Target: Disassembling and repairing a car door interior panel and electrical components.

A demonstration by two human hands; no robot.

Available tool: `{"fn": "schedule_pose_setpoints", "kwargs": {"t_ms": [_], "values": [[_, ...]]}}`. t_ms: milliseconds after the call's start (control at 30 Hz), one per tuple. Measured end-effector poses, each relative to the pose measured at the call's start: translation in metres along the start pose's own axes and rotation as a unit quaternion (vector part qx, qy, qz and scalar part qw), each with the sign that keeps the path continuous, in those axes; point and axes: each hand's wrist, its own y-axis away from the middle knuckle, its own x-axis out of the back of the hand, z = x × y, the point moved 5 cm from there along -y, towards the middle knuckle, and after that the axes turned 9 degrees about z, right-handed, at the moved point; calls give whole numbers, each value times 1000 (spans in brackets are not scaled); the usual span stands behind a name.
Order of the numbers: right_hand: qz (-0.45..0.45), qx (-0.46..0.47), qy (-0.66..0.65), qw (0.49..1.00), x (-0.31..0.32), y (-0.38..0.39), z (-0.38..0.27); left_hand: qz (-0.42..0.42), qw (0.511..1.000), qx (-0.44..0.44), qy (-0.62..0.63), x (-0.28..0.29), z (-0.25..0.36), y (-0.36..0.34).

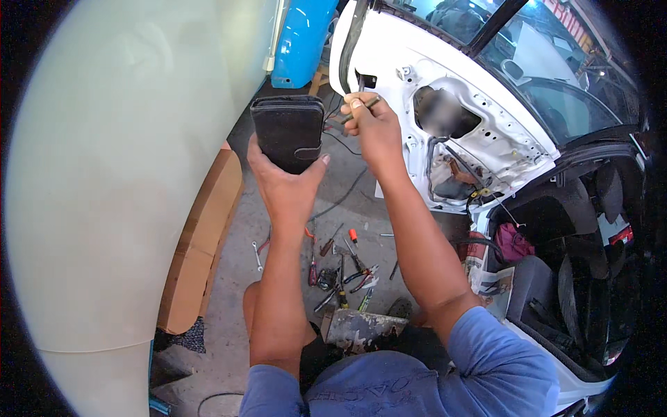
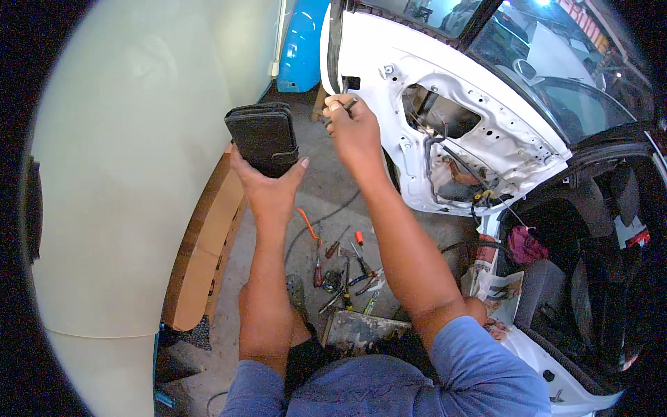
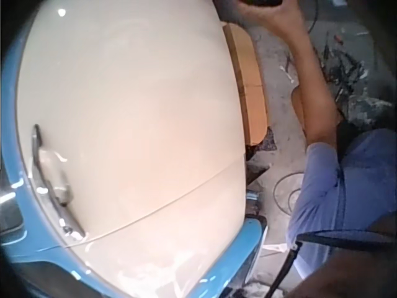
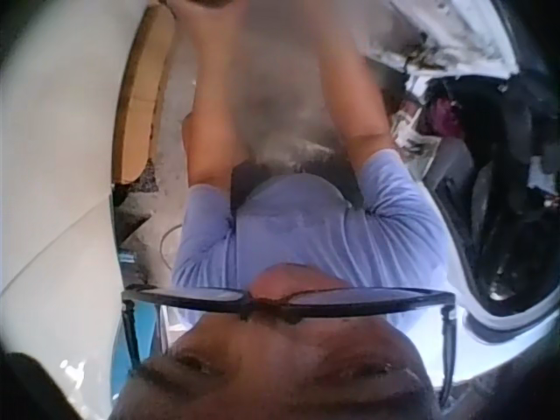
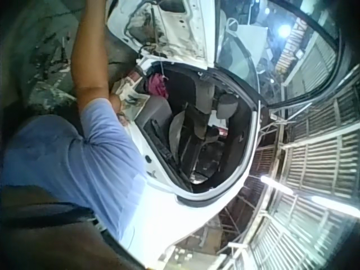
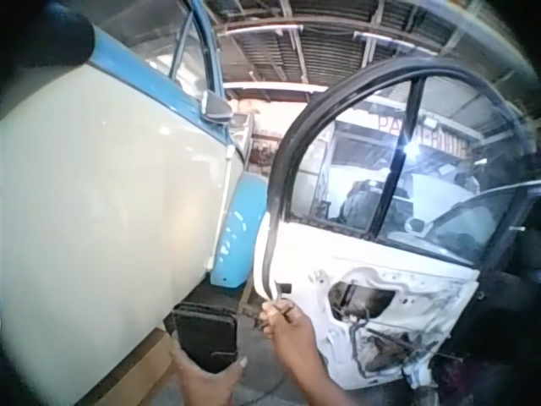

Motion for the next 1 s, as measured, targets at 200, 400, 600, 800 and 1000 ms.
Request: {"fn": "schedule_pose_setpoints", "kwargs": {"t_ms": [200,400,600,800,1000], "values": [[28,-44,-14,999,-1,1,-3,-13,1000,2,-5,-2,-2,-4],[38,-36,-59,997,-5,3,0,-10,1000,-1,-4,-3,-4,-8],[29,45,51,997,-6,-2,-2,-8,1000,8,2,-5,-5,-10],[22,-43,-51,998,-7,2,0,-5,1000,12,16,-4,-6,-11],[12,66,161,985,10,-2,-20,-12,1000,12,-8,-3,-2,-10]]}}
